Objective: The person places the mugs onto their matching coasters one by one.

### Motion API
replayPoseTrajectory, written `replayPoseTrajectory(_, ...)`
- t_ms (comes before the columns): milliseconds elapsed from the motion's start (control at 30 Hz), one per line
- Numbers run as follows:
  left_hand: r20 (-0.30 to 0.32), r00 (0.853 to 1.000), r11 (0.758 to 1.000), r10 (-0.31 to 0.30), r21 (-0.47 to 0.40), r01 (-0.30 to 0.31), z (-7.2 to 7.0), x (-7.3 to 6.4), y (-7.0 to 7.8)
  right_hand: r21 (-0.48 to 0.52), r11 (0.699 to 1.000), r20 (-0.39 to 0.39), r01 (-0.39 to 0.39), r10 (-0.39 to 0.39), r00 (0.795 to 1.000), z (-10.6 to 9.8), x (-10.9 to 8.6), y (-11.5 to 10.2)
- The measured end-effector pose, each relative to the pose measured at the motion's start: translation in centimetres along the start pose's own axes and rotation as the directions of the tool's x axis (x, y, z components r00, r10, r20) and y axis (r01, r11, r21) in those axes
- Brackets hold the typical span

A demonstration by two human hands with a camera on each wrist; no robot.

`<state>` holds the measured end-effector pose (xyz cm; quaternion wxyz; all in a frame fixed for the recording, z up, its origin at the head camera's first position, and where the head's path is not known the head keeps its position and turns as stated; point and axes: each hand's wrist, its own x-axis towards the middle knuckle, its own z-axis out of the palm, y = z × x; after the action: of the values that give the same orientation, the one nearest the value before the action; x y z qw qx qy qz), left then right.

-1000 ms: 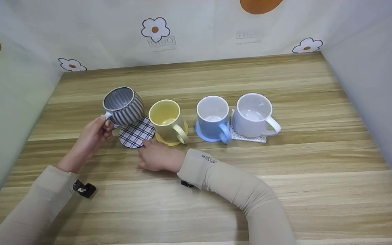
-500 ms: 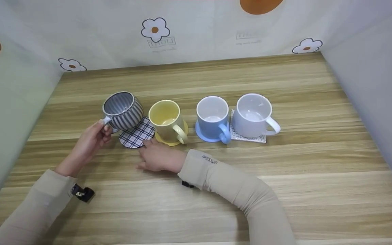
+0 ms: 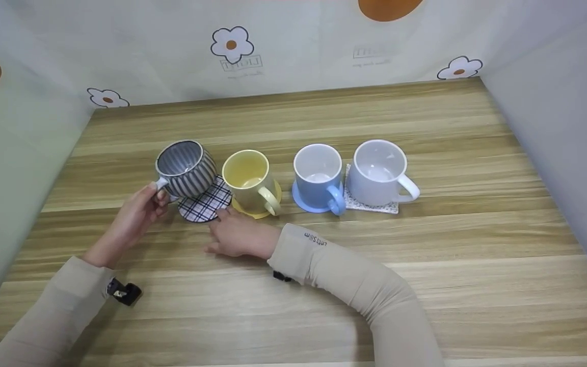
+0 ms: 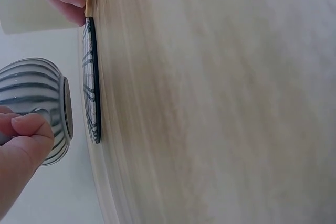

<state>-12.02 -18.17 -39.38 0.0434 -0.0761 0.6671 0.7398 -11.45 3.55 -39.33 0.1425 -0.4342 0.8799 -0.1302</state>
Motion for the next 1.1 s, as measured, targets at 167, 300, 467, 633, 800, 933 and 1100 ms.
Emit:
replayPoseTrajectory(167, 0.0, 1.0, 1.0, -0.001, -0.015, 0.001, 0.15, -0.07, -0.09, 0.009, 1.0, 0.013, -0.02, 0.019, 1.0, -0.06, -0.06, -0.02)
replayPoseTrajectory(300, 0.019, 1.0, 0.999, -0.004, -0.048, 0.004, 0.25, -0.09, -0.24, 0.006, 1.0, 0.015, -0.023, 0.023, 1.0, -0.11, -0.16, -0.08)
replayPoseTrajectory(467, 0.047, 0.999, 0.997, 0.005, -0.074, -0.002, 0.2, -0.2, -0.44, 0.001, 1.0, 0.013, -0.019, 0.018, 1.0, -0.07, -0.21, -0.11)
replayPoseTrajectory(633, 0.051, 0.999, 0.999, 0.009, -0.038, -0.007, 0.18, -0.28, -0.55, -0.003, 1.0, 0.006, -0.02, 0.02, 1.0, -0.03, -0.26, -0.12)
replayPoseTrajectory(800, 0.036, 0.999, 1.0, -0.002, -0.022, 0.003, 0.24, -0.32, -0.62, 0.001, 1.0, 0.002, -0.018, 0.018, 1.0, -0.02, -0.33, -0.14)
replayPoseTrajectory(933, 0.041, 0.999, 0.999, -0.004, -0.038, 0.006, 0.28, -0.4, -0.62, 0.0, 1.0, 0.0, -0.019, 0.019, 1.0, -0.07, -0.35, -0.12)
replayPoseTrajectory(1100, 0.041, 0.999, 0.999, -0.005, -0.045, 0.007, 0.29, -0.58, -0.63, -0.001, 1.0, 0.009, -0.026, 0.026, 1.0, -0.2, -0.41, -0.16)
